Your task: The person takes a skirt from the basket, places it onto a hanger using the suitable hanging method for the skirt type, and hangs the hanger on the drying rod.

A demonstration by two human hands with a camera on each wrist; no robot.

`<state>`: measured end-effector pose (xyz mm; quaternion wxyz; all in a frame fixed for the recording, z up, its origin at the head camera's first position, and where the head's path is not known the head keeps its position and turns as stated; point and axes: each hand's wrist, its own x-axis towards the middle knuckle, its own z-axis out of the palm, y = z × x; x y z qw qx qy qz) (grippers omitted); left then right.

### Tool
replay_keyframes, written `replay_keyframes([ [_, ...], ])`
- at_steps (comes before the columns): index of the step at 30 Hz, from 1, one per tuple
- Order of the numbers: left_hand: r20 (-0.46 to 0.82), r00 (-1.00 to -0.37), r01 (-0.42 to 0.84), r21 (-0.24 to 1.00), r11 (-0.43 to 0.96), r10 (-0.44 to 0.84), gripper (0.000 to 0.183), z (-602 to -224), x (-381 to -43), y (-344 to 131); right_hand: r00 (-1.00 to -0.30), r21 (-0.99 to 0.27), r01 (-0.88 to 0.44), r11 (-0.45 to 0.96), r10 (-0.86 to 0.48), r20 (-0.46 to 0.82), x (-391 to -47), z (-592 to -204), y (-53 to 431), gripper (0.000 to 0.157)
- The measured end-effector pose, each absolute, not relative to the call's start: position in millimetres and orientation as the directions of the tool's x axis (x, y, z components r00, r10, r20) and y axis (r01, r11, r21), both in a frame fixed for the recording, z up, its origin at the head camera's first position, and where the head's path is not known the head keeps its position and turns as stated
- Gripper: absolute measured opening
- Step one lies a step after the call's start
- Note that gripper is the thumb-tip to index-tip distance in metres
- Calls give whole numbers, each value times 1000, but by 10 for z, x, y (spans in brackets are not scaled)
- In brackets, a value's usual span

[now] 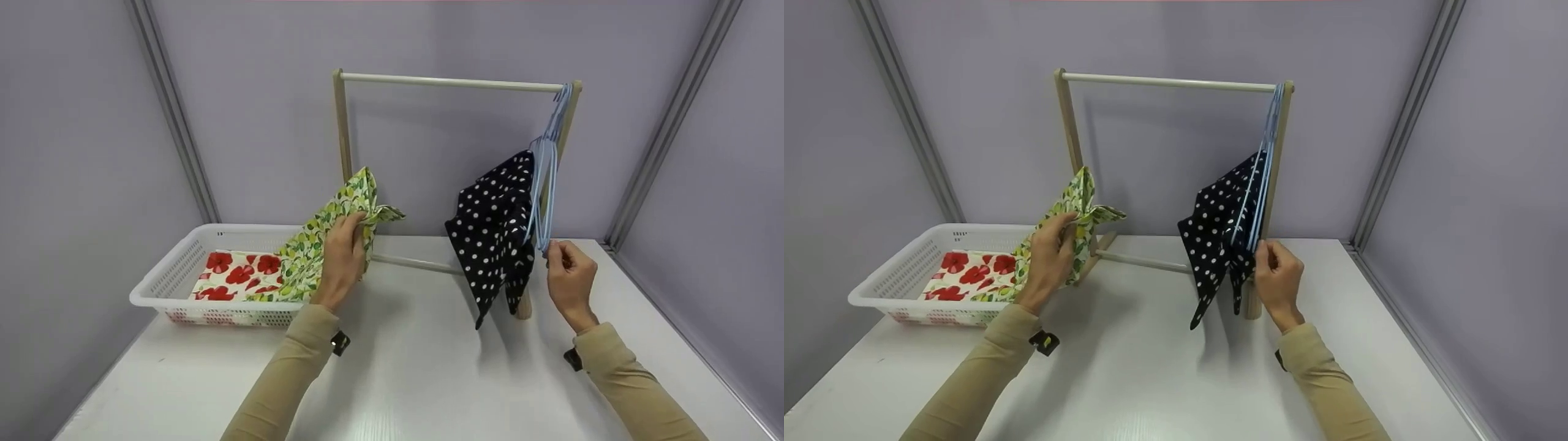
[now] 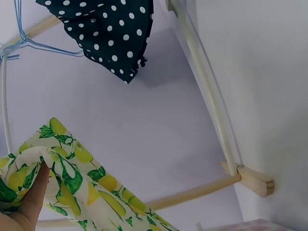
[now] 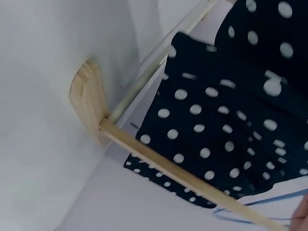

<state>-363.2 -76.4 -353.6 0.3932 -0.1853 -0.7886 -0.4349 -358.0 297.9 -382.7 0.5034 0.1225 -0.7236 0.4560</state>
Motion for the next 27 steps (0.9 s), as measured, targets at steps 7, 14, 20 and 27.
replay_keyframes([
  [7, 796, -605, 667, 511, 542, -7, 24, -3552, -3611, -603, -268, -291, -798, 527, 123, 956, -3373, -3771, 2724, 21],
  [14, 776, -629, 677, 523, 517, 38, 25, -3604, -3594, -435, -197, -151, -879, 452, -57, 979, -3401, -3913, 2577, 18],
  [20, 750, -655, 677, 529, 511, 92, 25, -3691, -3565, -299, -460, -392, -862, 322, -169, 872, -3208, -3884, 2285, 18],
  [27, 673, -729, 630, 587, 508, 124, 26, -3916, -3547, -184, -892, -825, -448, 345, -239, 384, -3192, -3828, 1945, 22],
])
